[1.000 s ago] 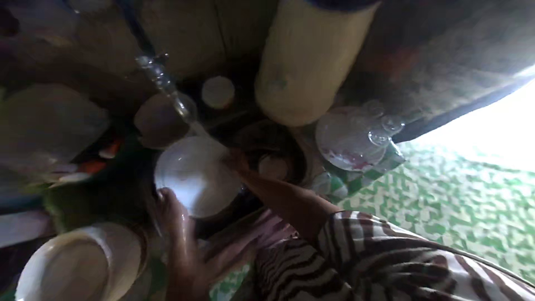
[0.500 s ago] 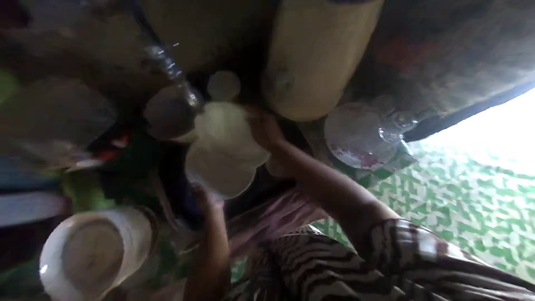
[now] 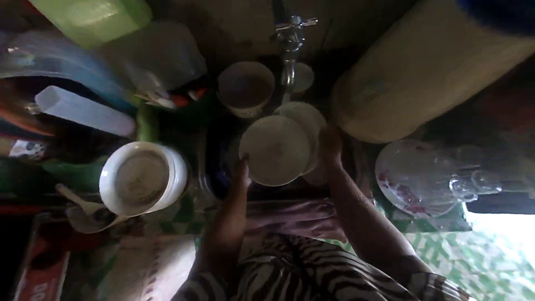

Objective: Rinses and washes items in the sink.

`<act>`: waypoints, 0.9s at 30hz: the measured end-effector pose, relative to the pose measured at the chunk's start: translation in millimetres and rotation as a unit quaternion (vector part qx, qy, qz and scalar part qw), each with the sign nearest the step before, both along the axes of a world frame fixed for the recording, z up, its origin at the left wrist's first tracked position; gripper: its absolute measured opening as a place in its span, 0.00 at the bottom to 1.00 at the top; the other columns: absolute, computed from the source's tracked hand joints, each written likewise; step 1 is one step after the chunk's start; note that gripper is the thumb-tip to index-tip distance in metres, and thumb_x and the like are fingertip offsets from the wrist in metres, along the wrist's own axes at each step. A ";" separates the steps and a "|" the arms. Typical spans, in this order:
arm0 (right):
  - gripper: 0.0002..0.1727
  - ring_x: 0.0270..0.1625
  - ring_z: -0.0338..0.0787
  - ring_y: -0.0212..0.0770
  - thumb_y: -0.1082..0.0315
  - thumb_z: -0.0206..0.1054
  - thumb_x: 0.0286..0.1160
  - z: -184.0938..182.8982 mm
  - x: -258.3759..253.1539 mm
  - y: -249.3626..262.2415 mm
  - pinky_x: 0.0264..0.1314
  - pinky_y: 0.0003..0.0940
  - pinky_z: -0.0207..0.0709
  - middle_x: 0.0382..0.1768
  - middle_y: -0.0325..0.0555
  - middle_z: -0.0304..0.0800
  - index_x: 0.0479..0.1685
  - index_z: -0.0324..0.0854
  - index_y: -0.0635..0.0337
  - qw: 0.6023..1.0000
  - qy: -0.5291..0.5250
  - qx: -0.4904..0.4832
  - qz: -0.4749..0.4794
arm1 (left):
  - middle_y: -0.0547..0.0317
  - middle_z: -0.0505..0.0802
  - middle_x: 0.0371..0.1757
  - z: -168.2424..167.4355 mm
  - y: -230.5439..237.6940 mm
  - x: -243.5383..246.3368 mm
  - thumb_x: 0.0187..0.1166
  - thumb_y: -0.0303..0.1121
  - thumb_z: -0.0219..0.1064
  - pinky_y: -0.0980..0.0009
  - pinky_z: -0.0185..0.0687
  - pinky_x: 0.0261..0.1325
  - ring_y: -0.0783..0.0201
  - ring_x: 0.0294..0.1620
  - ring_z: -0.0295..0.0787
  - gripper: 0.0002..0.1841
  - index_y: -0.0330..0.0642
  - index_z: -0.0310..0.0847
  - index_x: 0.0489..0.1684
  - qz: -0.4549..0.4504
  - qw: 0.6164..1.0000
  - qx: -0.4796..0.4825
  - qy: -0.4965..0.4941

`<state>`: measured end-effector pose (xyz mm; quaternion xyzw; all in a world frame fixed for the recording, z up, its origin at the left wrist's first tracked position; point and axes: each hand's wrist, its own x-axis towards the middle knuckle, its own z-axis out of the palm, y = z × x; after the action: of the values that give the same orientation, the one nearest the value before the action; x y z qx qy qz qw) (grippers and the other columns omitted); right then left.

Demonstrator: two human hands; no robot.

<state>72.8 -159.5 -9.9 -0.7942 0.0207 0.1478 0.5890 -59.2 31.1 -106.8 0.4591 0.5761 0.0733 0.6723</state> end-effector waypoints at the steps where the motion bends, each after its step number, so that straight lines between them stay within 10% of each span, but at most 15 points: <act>1: 0.25 0.71 0.81 0.43 0.59 0.49 0.95 -12.3 -7.7 2.4 0.72 0.45 0.77 0.75 0.52 0.78 0.87 0.64 0.53 0.998 0.039 0.046 0.013 | 0.38 0.87 0.65 -1.5 3.7 -3.2 0.86 0.49 0.65 0.45 0.83 0.61 0.45 0.62 0.86 0.27 0.40 0.75 0.75 -0.045 0.998 0.028 0.024; 4: 0.29 0.72 0.83 0.46 0.47 0.50 0.93 -74.5 -12.8 8.6 0.71 0.53 0.80 0.75 0.50 0.80 0.87 0.66 0.47 0.988 0.089 0.109 0.055 | 0.34 0.83 0.73 4.0 9.3 -14.0 0.88 0.47 0.63 0.38 0.78 0.70 0.38 0.71 0.83 0.31 0.50 0.62 0.89 -0.199 0.968 0.137 0.067; 8: 0.26 0.72 0.82 0.52 0.59 0.54 0.93 -70.6 -20.9 26.1 0.73 0.54 0.78 0.75 0.59 0.79 0.87 0.64 0.55 0.990 0.116 0.046 0.072 | 0.34 0.71 0.86 21.7 8.9 -3.6 0.85 0.42 0.65 0.34 0.71 0.76 0.33 0.80 0.73 0.41 0.45 0.45 0.96 -0.322 0.870 0.312 0.207; 11: 0.24 0.72 0.82 0.50 0.62 0.51 0.95 -59.9 -33.1 34.5 0.73 0.51 0.77 0.73 0.60 0.80 0.85 0.65 0.58 0.993 0.111 0.025 0.042 | 0.32 0.43 0.96 9.7 5.0 6.0 0.84 0.58 0.59 0.32 0.22 0.92 0.34 0.96 0.31 0.50 0.31 0.39 0.95 -0.362 0.786 0.452 0.214; 13: 0.24 0.73 0.82 0.49 0.62 0.50 0.95 -56.9 -35.2 37.6 0.74 0.50 0.77 0.73 0.60 0.79 0.85 0.65 0.59 0.994 0.102 0.024 0.040 | 0.31 0.38 0.96 0.6 -2.3 20.2 0.85 0.64 0.54 0.27 0.11 0.89 0.34 0.96 0.22 0.51 0.29 0.41 0.94 -0.376 0.765 0.487 0.188; 17: 0.24 0.69 0.84 0.49 0.62 0.51 0.94 -54.8 -38.9 40.9 0.71 0.48 0.79 0.69 0.61 0.82 0.82 0.67 0.62 0.994 0.099 0.014 0.035 | 0.45 0.58 0.95 -4.8 -32.9 52.4 0.89 0.58 0.53 0.37 0.44 0.92 0.42 0.95 0.47 0.38 0.41 0.60 0.91 -0.436 0.779 0.450 0.026; 23: 0.25 0.73 0.81 0.47 0.64 0.49 0.95 -51.5 -39.3 37.9 0.76 0.44 0.76 0.73 0.62 0.79 0.84 0.63 0.67 0.993 0.104 0.030 0.041 | 0.39 0.36 0.97 2.4 -36.9 79.0 0.88 0.59 0.51 0.32 0.24 0.92 0.36 0.97 0.24 0.45 0.39 0.37 0.97 -0.422 0.778 0.457 0.089; 27: 0.24 0.67 0.84 0.46 0.61 0.48 0.95 -62.8 -28.8 33.8 0.70 0.44 0.79 0.68 0.60 0.82 0.81 0.68 0.65 0.994 0.098 0.048 0.015 | 0.46 0.63 0.93 11.4 -52.0 68.6 0.89 0.44 0.59 0.41 0.45 0.93 0.45 0.93 0.53 0.32 0.43 0.60 0.92 -0.572 0.681 0.455 -0.050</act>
<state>44.0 -125.7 -72.7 -0.7472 0.0593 0.2346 0.6190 9.4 -20.9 -95.4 0.9441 0.0628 -0.0491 0.3198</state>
